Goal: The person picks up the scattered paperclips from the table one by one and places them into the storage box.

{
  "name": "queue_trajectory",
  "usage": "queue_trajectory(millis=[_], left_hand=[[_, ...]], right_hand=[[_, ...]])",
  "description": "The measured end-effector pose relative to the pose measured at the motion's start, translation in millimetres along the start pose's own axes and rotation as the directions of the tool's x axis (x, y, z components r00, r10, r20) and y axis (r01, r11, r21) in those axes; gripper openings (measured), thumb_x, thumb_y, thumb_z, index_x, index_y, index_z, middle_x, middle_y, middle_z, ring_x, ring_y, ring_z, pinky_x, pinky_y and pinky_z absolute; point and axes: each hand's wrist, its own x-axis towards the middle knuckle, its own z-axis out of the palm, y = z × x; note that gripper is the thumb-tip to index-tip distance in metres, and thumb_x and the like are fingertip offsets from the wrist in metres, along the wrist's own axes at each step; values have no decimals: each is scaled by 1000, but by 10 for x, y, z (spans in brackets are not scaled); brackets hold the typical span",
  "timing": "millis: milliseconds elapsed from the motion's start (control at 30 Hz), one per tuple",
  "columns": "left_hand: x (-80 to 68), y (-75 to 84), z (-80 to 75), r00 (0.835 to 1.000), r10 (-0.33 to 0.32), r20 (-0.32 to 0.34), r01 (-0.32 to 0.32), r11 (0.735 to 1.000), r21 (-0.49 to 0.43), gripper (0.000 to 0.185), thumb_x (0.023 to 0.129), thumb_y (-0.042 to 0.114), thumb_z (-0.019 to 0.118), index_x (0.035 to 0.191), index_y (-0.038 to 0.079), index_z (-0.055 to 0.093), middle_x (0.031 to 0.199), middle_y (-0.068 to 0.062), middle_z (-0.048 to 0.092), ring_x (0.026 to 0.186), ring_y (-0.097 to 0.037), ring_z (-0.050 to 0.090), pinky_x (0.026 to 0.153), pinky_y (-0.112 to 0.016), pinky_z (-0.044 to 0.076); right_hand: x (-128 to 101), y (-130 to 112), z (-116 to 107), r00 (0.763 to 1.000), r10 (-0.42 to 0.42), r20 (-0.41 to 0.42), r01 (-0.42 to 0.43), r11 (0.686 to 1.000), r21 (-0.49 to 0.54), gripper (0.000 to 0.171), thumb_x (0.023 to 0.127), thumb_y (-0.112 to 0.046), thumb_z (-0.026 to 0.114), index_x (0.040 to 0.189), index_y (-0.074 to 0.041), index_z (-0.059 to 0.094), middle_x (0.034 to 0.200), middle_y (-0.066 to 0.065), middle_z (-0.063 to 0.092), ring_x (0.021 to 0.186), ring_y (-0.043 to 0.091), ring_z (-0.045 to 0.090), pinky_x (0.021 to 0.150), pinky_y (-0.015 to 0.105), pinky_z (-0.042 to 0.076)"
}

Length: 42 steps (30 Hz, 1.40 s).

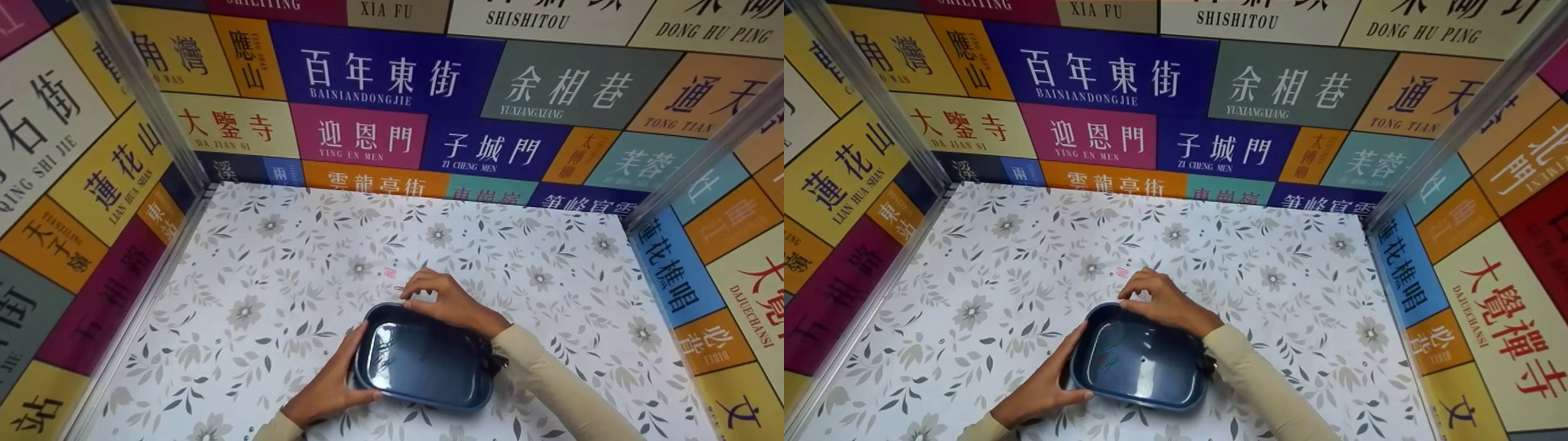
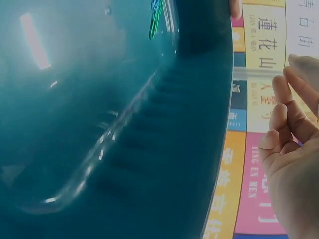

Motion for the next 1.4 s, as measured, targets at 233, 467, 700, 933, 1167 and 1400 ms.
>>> queue_trajectory(millis=[233,467,700,933,1167,1400], left_hand=[[-15,6,3,1000,3,-11,-2,1000,24,131,80,38,99,179,27,14,183,-13,18,166,-37,20,130,-66,18],[-7,4,0,1000,13,-8,-13,1000,27,130,81,40,98,179,24,14,183,-13,18,167,-37,18,130,-66,18],[-14,2,1,1000,24,-13,-23,1000,16,130,81,37,99,179,23,15,183,-14,17,166,-39,18,129,-68,17],[-22,8,2,1000,18,-11,-18,1000,9,130,81,37,98,179,26,14,183,-15,15,166,-41,16,129,-71,17],[-25,5,9,1000,1,-7,-1,1000,14,131,81,37,98,179,28,13,183,-14,15,166,-42,16,128,-72,17],[-13,16,4,1000,-10,-1,10,1000,16,130,82,42,97,179,30,13,184,-9,15,167,-38,15,129,-69,18]], right_hand=[[45,-136,-125,988,150,-33,-149,988,40,14,92,13,80,102,4,82,96,21,77,82,41,58,72,45,46],[45,-57,-230,966,257,-25,-255,965,60,11,98,8,76,106,4,83,102,21,76,82,16,55,72,45,42],[32,166,-315,924,383,3,-382,920,83,11,101,1,76,109,1,83,105,22,77,88,19,61,75,30,47],[-44,504,-338,914,405,-16,-402,912,83,13,103,1,74,112,3,82,106,23,77,81,28,62,64,22,46],[-61,596,-404,887,461,-40,-451,880,147,14,103,-7,78,114,-2,85,108,17,80,75,18,63,69,29,53],[-46,613,-466,874,482,-52,-470,869,156,19,104,-10,77,115,4,82,111,17,79,79,23,68,75,41,59]])
